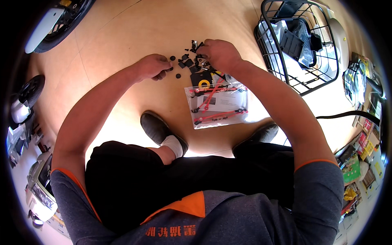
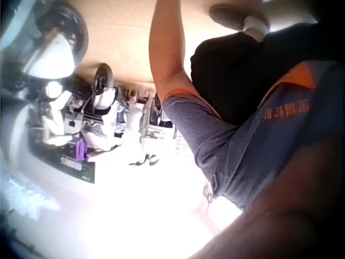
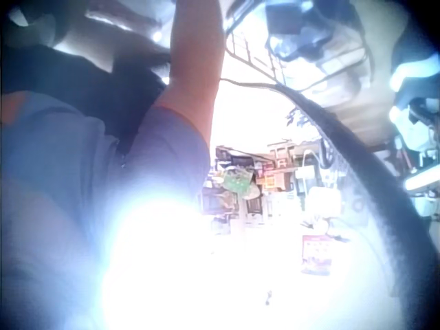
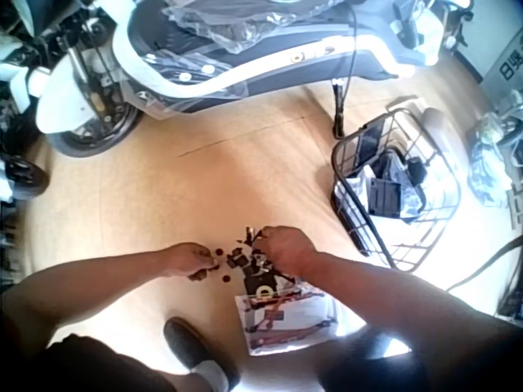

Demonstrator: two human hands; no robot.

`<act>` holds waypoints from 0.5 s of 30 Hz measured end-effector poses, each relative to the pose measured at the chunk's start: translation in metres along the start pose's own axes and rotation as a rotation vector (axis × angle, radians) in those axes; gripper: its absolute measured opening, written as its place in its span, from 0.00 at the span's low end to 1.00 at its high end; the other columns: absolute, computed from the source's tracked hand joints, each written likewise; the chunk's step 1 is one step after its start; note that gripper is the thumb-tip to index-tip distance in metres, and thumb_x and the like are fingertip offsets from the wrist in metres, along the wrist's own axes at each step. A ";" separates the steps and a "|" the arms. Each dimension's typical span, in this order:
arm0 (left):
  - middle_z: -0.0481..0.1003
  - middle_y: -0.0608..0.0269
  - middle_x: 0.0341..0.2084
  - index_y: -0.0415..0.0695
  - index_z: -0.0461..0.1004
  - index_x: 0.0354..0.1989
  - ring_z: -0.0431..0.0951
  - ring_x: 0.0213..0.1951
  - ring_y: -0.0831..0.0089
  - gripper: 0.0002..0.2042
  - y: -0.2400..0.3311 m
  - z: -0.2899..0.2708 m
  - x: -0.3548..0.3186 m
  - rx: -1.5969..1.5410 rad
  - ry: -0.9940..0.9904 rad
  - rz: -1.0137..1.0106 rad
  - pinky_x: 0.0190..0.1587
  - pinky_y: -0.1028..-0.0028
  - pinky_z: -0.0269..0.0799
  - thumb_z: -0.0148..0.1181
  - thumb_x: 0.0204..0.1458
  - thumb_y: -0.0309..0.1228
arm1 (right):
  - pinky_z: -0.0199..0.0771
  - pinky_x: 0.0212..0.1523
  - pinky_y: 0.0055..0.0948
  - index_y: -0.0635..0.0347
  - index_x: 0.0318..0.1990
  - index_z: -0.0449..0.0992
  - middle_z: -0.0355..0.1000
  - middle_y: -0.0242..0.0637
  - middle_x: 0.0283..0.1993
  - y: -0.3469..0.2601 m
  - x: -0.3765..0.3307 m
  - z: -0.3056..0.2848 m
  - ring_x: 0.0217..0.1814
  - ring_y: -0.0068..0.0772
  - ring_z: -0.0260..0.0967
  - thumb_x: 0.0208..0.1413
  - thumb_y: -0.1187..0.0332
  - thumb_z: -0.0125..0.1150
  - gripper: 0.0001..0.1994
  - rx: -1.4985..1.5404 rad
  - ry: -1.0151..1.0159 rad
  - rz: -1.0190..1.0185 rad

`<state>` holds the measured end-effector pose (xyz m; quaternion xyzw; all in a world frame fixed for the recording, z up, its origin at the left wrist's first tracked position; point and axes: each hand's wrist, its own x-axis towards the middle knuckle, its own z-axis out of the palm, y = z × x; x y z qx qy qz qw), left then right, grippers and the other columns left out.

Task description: The person sits on the floor and sorts small hardware parts from a plastic bag. Then the person stands and uses a wrench to tighten bolts on the handlebar of a scooter.

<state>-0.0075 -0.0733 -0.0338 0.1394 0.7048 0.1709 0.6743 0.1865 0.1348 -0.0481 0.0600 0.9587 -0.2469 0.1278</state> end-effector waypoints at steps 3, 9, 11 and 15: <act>0.72 0.65 0.23 0.41 0.74 0.36 0.72 0.26 0.76 0.14 -0.002 -0.002 0.000 0.004 -0.005 -0.004 0.29 0.73 0.70 0.59 0.66 0.41 | 0.80 0.50 0.40 0.50 0.50 0.80 0.75 0.37 0.47 0.002 0.001 0.010 0.53 0.42 0.76 0.56 0.74 0.58 0.15 -0.136 0.043 -0.067; 0.73 0.65 0.23 0.41 0.74 0.36 0.73 0.27 0.76 0.15 -0.008 -0.005 0.001 0.023 0.001 -0.003 0.30 0.73 0.71 0.59 0.65 0.42 | 0.80 0.50 0.40 0.54 0.49 0.78 0.75 0.39 0.47 0.013 -0.001 0.018 0.51 0.45 0.77 0.57 0.74 0.58 0.12 -0.150 0.057 -0.104; 0.73 0.65 0.23 0.41 0.74 0.36 0.73 0.27 0.76 0.15 -0.007 -0.005 0.001 0.028 0.003 -0.004 0.30 0.73 0.72 0.58 0.65 0.42 | 0.80 0.49 0.41 0.55 0.48 0.78 0.75 0.40 0.48 0.010 0.001 0.018 0.51 0.46 0.77 0.58 0.71 0.60 0.11 -0.095 0.054 -0.034; 0.73 0.65 0.23 0.42 0.74 0.35 0.73 0.27 0.76 0.15 -0.006 -0.004 0.001 0.028 0.002 0.008 0.30 0.73 0.72 0.59 0.65 0.42 | 0.77 0.46 0.38 0.55 0.49 0.77 0.76 0.38 0.37 0.001 0.005 0.014 0.44 0.42 0.77 0.61 0.65 0.62 0.11 0.246 0.224 0.212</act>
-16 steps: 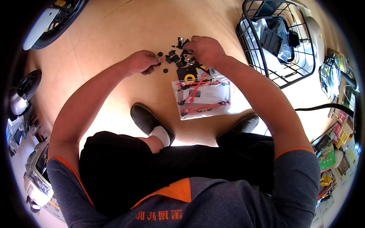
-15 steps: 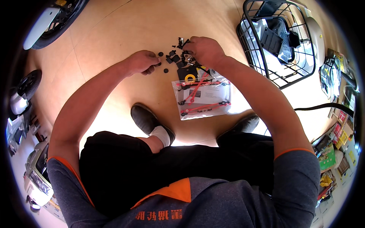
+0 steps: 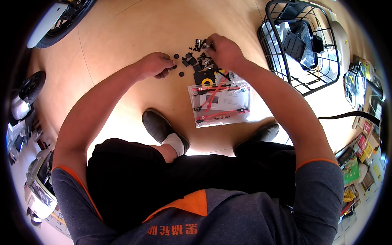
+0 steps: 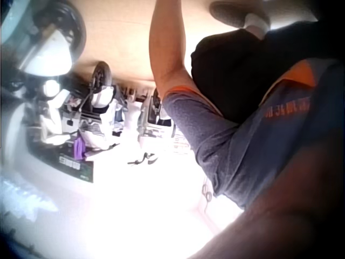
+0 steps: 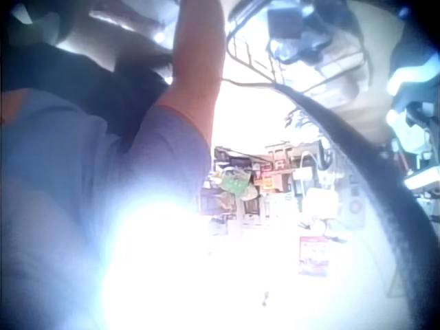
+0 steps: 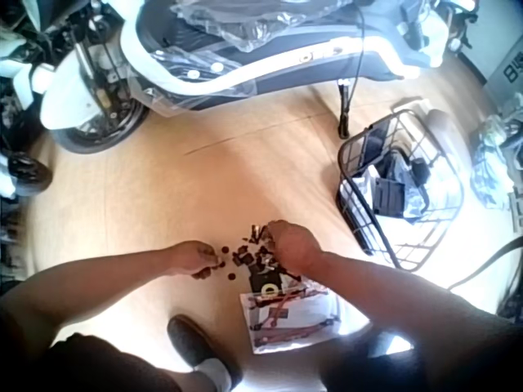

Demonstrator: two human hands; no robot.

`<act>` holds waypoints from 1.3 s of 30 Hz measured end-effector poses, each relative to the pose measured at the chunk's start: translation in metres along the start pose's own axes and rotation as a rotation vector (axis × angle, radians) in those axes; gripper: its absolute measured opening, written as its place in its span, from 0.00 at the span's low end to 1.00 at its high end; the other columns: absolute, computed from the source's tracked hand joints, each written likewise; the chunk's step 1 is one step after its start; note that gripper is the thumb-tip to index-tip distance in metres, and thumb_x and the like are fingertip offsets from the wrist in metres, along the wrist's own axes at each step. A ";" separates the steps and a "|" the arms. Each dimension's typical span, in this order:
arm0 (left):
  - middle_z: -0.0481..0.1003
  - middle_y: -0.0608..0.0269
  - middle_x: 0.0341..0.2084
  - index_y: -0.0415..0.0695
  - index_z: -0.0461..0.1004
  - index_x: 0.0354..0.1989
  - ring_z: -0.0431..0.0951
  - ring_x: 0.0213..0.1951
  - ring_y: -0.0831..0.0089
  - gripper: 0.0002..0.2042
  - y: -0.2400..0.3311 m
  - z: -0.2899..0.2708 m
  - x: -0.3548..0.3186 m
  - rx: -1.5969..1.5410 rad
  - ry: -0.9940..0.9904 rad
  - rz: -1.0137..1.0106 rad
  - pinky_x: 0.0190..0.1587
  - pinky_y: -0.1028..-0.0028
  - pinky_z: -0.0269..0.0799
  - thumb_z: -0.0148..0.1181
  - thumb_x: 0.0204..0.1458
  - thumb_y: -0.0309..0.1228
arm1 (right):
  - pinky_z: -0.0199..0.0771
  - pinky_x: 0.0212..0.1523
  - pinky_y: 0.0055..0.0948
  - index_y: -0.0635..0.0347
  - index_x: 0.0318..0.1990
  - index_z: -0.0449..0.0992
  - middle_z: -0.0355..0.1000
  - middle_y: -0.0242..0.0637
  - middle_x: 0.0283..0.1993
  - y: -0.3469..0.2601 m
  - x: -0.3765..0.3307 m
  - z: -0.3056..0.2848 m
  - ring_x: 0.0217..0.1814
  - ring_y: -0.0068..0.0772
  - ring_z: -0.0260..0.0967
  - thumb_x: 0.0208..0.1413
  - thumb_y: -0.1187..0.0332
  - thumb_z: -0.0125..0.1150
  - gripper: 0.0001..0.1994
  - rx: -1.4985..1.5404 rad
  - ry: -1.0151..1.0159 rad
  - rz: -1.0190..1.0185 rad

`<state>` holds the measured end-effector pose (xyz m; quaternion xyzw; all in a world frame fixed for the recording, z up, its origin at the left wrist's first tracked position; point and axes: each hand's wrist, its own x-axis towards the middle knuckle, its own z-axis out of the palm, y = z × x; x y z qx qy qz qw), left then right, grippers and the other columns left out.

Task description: The person sits on the floor and sorts small hardware parts from a plastic bag. Then the person stands and uses a wrench to tighten bolts on the handlebar of a scooter.

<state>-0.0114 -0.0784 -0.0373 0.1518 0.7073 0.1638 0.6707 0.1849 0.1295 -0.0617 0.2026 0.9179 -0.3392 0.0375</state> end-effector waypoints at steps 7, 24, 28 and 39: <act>0.73 0.66 0.23 0.42 0.74 0.34 0.72 0.26 0.76 0.15 0.011 0.001 0.003 0.015 0.000 0.005 0.29 0.73 0.70 0.58 0.66 0.42 | 0.72 0.34 0.27 0.63 0.48 0.78 0.67 0.29 0.29 0.023 0.008 -0.067 0.26 0.25 0.63 0.61 0.64 0.60 0.14 1.182 -0.330 0.706; 0.78 0.59 0.23 0.39 0.77 0.34 0.77 0.27 0.73 0.16 0.085 0.007 -0.022 0.660 0.233 0.286 0.33 0.68 0.74 0.62 0.61 0.42 | 0.84 0.46 0.34 0.67 0.50 0.78 0.72 0.36 0.38 0.033 -0.062 -0.146 0.38 0.29 0.72 0.68 0.64 0.55 0.14 1.120 -0.503 0.695; 0.81 0.53 0.31 0.43 0.79 0.38 0.81 0.35 0.55 0.12 0.056 0.042 -0.016 0.973 0.168 0.408 0.40 0.61 0.76 0.63 0.57 0.39 | 0.82 0.47 0.35 0.66 0.46 0.79 0.71 0.36 0.36 0.042 -0.070 -0.128 0.38 0.29 0.71 0.66 0.64 0.56 0.13 1.189 -0.535 0.773; 0.83 0.53 0.35 0.40 0.79 0.41 0.83 0.38 0.57 0.12 0.080 0.032 0.020 0.911 0.222 0.445 0.43 0.62 0.77 0.64 0.57 0.37 | 0.79 0.51 0.35 0.68 0.49 0.77 0.74 0.40 0.42 0.045 -0.076 -0.123 0.44 0.33 0.74 0.68 0.64 0.51 0.15 1.281 -0.466 0.796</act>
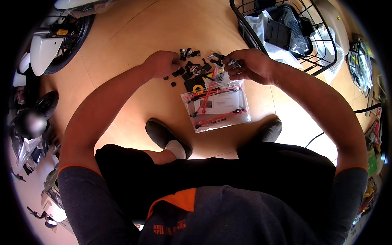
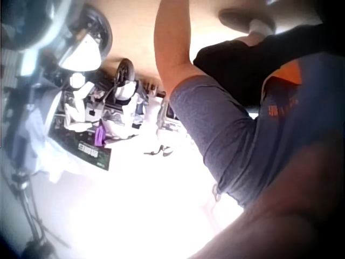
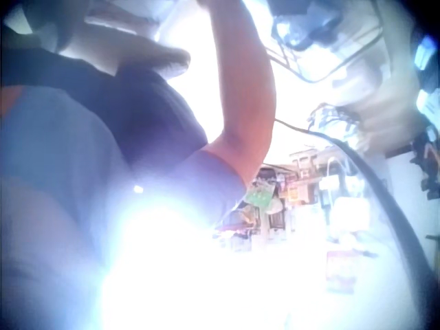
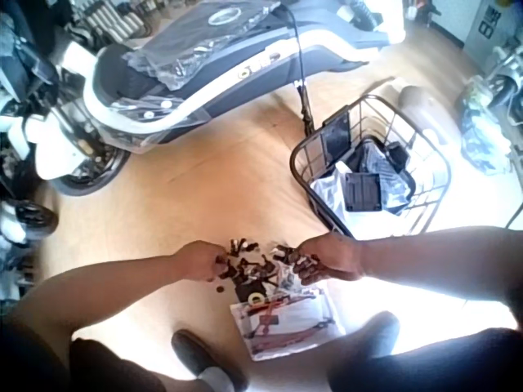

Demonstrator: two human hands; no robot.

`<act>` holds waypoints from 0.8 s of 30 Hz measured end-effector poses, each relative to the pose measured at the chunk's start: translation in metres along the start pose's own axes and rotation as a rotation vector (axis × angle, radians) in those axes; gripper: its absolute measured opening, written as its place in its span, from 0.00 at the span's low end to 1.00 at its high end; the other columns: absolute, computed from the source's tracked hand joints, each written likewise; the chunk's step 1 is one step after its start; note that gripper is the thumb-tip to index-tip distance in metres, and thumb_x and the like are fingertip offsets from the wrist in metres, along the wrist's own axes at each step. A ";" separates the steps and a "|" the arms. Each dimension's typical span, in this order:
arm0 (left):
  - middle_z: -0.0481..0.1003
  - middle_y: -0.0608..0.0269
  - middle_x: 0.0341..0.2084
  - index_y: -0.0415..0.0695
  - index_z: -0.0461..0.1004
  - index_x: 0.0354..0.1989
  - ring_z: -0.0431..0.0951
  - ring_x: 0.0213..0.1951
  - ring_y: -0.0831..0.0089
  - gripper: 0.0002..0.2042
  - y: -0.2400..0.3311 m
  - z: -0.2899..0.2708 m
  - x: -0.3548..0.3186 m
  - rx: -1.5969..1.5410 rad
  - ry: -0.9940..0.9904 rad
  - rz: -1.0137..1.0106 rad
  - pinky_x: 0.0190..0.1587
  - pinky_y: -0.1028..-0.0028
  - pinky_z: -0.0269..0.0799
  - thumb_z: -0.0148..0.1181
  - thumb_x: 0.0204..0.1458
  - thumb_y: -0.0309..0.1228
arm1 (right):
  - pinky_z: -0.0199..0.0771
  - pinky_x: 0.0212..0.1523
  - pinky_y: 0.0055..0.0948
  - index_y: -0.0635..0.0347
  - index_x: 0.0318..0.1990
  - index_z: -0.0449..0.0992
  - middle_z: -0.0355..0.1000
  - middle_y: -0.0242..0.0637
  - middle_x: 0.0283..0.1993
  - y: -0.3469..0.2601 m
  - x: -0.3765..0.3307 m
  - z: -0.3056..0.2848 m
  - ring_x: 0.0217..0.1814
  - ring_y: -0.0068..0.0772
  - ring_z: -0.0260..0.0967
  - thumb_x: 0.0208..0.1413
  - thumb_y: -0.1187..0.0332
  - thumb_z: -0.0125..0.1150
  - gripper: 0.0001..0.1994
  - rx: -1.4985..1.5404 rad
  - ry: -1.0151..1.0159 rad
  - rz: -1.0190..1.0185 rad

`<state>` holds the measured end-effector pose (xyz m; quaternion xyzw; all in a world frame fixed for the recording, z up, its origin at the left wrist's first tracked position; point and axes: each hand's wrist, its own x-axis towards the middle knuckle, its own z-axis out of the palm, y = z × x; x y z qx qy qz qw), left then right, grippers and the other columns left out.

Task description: The person sits on the floor and sorts small hardware parts from a plastic bag. Then the person stands and uses a wrench to tighten bolts on the handlebar of a scooter.

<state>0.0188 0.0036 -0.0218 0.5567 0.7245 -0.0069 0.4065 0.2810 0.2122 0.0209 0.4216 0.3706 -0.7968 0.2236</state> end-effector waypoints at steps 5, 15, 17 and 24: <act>0.82 0.54 0.32 0.40 0.80 0.40 0.82 0.35 0.59 0.13 0.006 -0.001 0.000 -0.091 -0.086 -0.119 0.41 0.63 0.76 0.62 0.59 0.39 | 0.77 0.60 0.36 0.72 0.56 0.74 0.76 0.47 0.52 -0.005 -0.006 0.010 0.52 0.37 0.76 0.71 0.61 0.42 0.22 0.048 -0.086 -0.032; 0.82 0.56 0.29 0.42 0.80 0.38 0.81 0.33 0.64 0.13 -0.012 0.006 -0.020 -0.148 -0.095 -0.134 0.39 0.64 0.76 0.61 0.59 0.40 | 0.72 0.67 0.38 0.75 0.61 0.71 0.73 0.55 0.61 -0.017 -0.003 0.022 0.65 0.49 0.72 0.69 0.58 0.41 0.27 0.177 -0.198 0.012; 0.82 0.57 0.30 0.42 0.80 0.38 0.82 0.33 0.63 0.13 -0.016 0.004 -0.020 -0.159 -0.086 -0.148 0.39 0.64 0.76 0.61 0.59 0.40 | 0.72 0.68 0.39 0.74 0.62 0.70 0.73 0.56 0.61 -0.015 0.000 0.020 0.65 0.50 0.72 0.69 0.58 0.42 0.27 0.193 -0.214 0.018; 0.82 0.49 0.41 0.42 0.81 0.42 0.81 0.46 0.53 0.16 -0.031 -0.017 -0.016 -0.092 -0.045 -0.206 0.50 0.60 0.76 0.61 0.58 0.43 | 0.75 0.65 0.39 0.77 0.61 0.67 0.72 0.55 0.59 -0.013 -0.001 0.023 0.62 0.46 0.73 0.69 0.67 0.42 0.21 0.149 -0.210 0.001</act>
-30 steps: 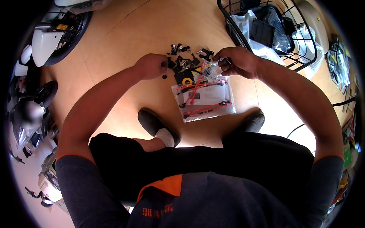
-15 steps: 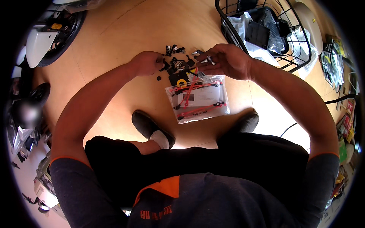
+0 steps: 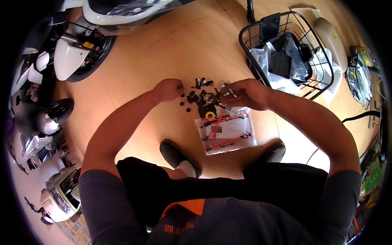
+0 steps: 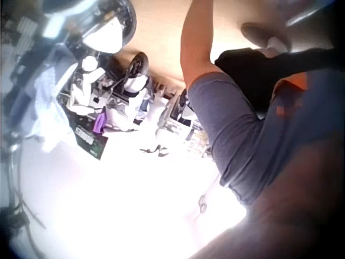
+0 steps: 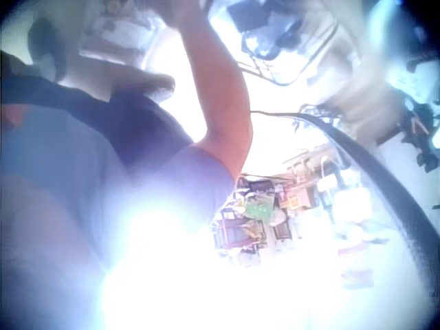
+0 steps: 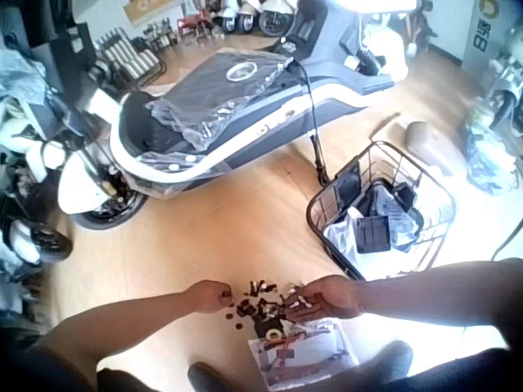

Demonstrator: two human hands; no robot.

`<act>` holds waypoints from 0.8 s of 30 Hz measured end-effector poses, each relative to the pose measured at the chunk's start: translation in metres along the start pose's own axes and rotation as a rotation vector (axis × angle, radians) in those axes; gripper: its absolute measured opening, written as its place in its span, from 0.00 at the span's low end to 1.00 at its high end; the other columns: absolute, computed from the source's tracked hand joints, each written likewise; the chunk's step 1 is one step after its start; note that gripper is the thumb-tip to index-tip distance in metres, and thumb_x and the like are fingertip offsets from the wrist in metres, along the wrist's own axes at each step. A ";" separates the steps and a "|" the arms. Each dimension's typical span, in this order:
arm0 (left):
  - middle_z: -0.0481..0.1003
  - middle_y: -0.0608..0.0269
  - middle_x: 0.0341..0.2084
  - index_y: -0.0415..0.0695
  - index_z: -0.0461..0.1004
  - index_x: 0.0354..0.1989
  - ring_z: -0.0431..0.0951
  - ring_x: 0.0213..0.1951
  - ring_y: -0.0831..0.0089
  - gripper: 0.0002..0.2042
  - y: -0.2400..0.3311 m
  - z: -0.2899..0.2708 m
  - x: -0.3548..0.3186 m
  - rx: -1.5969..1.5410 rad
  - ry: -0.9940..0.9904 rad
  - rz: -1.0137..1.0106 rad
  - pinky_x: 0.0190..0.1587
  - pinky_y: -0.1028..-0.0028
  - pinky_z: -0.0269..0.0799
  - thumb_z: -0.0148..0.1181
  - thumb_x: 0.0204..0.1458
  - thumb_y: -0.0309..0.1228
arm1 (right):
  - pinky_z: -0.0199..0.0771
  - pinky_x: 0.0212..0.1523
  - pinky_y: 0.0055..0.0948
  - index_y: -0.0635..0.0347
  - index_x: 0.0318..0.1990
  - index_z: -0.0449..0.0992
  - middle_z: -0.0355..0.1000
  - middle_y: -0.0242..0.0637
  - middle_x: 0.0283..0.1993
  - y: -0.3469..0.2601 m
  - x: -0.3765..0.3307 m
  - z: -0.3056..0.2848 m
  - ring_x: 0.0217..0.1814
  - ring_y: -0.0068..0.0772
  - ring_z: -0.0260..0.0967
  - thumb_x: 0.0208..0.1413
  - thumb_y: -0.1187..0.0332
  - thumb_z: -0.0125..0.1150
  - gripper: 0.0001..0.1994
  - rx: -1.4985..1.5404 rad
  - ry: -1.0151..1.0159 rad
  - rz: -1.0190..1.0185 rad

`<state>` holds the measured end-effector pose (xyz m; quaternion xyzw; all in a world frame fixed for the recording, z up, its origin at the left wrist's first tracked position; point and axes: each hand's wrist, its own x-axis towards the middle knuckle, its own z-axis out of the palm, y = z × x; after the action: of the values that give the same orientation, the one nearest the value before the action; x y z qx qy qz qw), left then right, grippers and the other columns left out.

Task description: The person sits on the floor and sorts small hardware parts from a plastic bag. Then the person stands and uses a wrench to tighten bolts on the handlebar of a scooter.

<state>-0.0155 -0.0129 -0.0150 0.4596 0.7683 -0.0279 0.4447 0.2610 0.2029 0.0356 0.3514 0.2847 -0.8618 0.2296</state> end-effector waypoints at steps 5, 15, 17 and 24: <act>0.83 0.52 0.40 0.41 0.81 0.44 0.82 0.46 0.55 0.17 -0.003 -0.016 -0.004 -0.011 -0.001 -0.051 0.50 0.61 0.76 0.59 0.60 0.44 | 0.75 0.66 0.38 0.77 0.64 0.67 0.72 0.52 0.59 0.005 0.009 -0.004 0.64 0.44 0.72 0.71 0.72 0.43 0.20 -0.089 -0.067 -0.030; 0.81 0.59 0.29 0.40 0.80 0.40 0.80 0.32 0.66 0.15 -0.017 -0.033 -0.011 -0.038 0.033 -0.087 0.39 0.65 0.76 0.58 0.63 0.42 | 0.79 0.61 0.42 0.72 0.59 0.71 0.72 0.42 0.50 0.005 0.005 0.005 0.48 0.34 0.72 0.71 0.71 0.45 0.17 -0.198 -0.028 0.023; 0.81 0.58 0.29 0.40 0.80 0.40 0.80 0.32 0.66 0.15 -0.030 -0.033 -0.009 -0.009 0.077 -0.058 0.40 0.65 0.76 0.58 0.63 0.42 | 0.80 0.59 0.46 0.70 0.54 0.73 0.71 0.39 0.46 0.008 0.007 0.002 0.41 0.30 0.69 0.70 0.70 0.46 0.14 -0.155 -0.030 0.023; 0.82 0.50 0.39 0.41 0.81 0.45 0.81 0.45 0.54 0.19 -0.044 -0.050 -0.006 0.150 0.058 -0.102 0.51 0.60 0.75 0.56 0.62 0.45 | 0.79 0.55 0.45 0.63 0.40 0.74 0.71 0.37 0.36 0.014 0.008 -0.007 0.39 0.34 0.73 0.67 0.65 0.52 0.10 -0.055 0.022 0.091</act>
<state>-0.0794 -0.0191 0.0032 0.4524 0.7991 -0.0947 0.3844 0.2679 0.1955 0.0209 0.3667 0.2947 -0.8385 0.2749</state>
